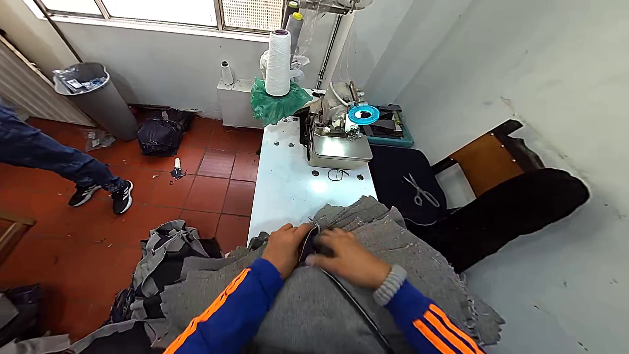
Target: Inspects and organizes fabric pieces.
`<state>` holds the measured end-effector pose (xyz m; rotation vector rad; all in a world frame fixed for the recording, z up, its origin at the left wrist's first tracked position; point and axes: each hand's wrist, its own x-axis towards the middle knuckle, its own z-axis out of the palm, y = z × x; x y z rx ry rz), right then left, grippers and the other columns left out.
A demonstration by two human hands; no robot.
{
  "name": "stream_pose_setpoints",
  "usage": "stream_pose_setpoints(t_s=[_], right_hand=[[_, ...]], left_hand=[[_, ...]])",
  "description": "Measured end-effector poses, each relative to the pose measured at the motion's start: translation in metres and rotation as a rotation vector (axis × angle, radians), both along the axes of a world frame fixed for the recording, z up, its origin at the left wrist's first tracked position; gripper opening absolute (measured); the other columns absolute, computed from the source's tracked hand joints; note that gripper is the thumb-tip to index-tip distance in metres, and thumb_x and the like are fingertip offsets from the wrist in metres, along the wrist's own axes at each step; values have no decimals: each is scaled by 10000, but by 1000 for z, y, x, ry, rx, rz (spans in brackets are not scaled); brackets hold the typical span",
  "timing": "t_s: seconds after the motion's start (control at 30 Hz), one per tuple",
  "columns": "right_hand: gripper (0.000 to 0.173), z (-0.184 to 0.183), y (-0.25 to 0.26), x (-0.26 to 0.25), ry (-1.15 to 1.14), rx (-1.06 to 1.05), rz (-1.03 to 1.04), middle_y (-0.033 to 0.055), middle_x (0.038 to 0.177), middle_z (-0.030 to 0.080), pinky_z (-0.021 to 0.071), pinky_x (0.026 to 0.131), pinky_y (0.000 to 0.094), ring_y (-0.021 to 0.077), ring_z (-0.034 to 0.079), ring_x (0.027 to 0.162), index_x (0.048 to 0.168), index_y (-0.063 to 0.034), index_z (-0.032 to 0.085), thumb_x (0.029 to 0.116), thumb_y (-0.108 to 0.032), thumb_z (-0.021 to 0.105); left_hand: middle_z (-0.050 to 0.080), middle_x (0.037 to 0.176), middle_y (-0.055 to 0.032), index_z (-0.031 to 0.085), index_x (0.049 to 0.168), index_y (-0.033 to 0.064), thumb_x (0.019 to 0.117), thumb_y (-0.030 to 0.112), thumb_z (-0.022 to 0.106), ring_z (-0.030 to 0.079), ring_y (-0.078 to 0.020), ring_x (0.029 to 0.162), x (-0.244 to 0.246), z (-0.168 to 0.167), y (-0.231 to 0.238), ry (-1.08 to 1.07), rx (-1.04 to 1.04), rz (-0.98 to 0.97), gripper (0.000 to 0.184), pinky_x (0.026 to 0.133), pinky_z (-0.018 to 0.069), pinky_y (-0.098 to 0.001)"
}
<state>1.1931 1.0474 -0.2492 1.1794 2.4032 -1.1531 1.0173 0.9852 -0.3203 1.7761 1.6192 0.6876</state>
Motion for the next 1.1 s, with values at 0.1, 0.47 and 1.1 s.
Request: stream_pose_setpoints(t_s=[0.1,0.47,1.1], right_hand=[[541,-14,-1,-7,256,-65,-124,156,1200,689,508,1035,482,275,662,1140,1326,15,577,896,-273,734],[269,-26,14,-1,854,-207,-814,133,904,751,613,831,368,210,743,829,1139,41,640,973,88,433],[396,-29,3,-12,178,161,179,139,1052,691,462,933,552,337,646,1032,1016,-59,701,878,-430,732]], left_hand=[[714,1171,-153,623,1298,-48,926,-79,538,689,-202,1081,-9,-3,-1,-572,-166,61,383,996,557,-380],[728,951,-185,738,1017,-1,951,135,660,710,-331,955,-47,13,-6,7,128,-164,169,907,560,-482],[637,634,-76,676,721,51,928,324,730,673,-250,655,-99,42,25,356,391,-250,347,661,558,-451]])
